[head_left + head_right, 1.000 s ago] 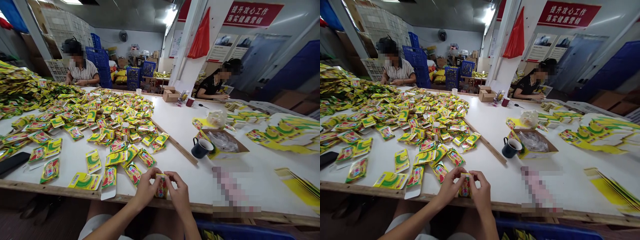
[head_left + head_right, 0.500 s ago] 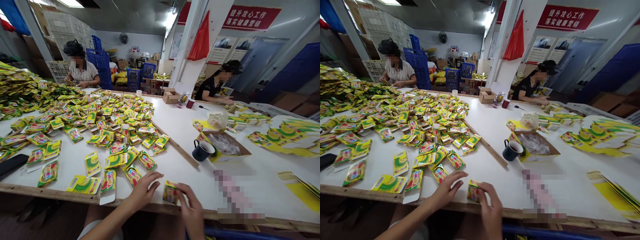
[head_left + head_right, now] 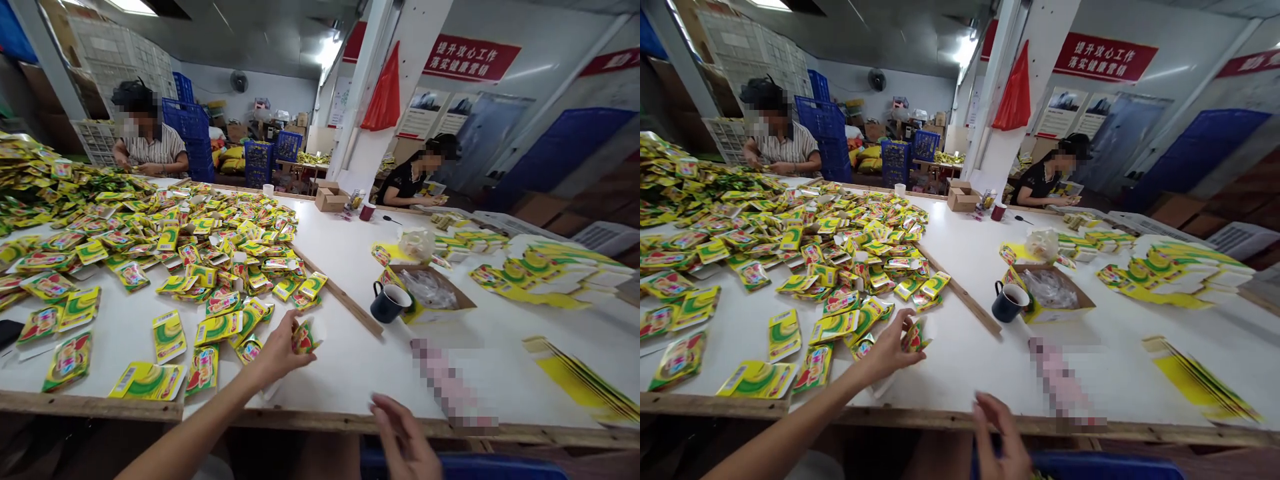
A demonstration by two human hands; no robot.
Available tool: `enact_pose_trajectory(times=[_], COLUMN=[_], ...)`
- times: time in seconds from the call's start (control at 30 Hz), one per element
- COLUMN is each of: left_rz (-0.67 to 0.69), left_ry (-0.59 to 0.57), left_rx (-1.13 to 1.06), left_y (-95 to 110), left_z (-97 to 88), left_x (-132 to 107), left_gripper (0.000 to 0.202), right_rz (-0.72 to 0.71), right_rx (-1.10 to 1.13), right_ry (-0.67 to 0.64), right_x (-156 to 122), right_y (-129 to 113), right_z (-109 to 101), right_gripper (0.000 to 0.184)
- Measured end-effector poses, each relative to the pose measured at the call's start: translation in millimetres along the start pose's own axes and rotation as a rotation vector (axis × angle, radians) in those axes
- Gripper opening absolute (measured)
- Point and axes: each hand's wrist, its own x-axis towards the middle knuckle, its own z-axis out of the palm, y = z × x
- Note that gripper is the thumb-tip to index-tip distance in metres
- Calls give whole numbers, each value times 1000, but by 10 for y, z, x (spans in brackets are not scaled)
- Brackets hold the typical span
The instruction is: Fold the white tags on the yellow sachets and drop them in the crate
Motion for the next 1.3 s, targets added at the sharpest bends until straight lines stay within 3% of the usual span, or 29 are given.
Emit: enact_pose_trajectory(times=[0.13, 0.23, 0.37, 0.57, 0.7, 0.83, 1.07, 1.3], left_rz=[-132, -156, -154, -88, -26, -71, 21, -121], left_ry=[114, 120, 138, 72, 136, 196, 180, 209], left_rx=[-299, -455, -575, -411, -453, -602, -367, -381], left_y=[103, 79, 64, 84, 67, 55, 75, 163], left_z=[352, 462, 381, 224, 202, 219, 172, 167], left_x=[-299, -429, -494, -460, -402, -394, -456, -391], left_gripper=[77, 71, 44, 15, 15, 21, 10, 9], right_rz=[-34, -33, -75, -207, -223, -150, -305, -245], right_rx=[294, 348, 329, 239, 220, 272, 196, 150], right_ry=[-10, 53, 1, -180, -191, -120, -226, -203], right_x=[79, 155, 240, 328, 382, 385, 353, 401], right_y=[-196, -186, -89, -96, -92, -45, -119, -204], right_z=[779, 1003, 961, 901, 980, 1024, 963, 969], right_gripper=[36, 36, 29, 23, 22, 25, 21, 24])
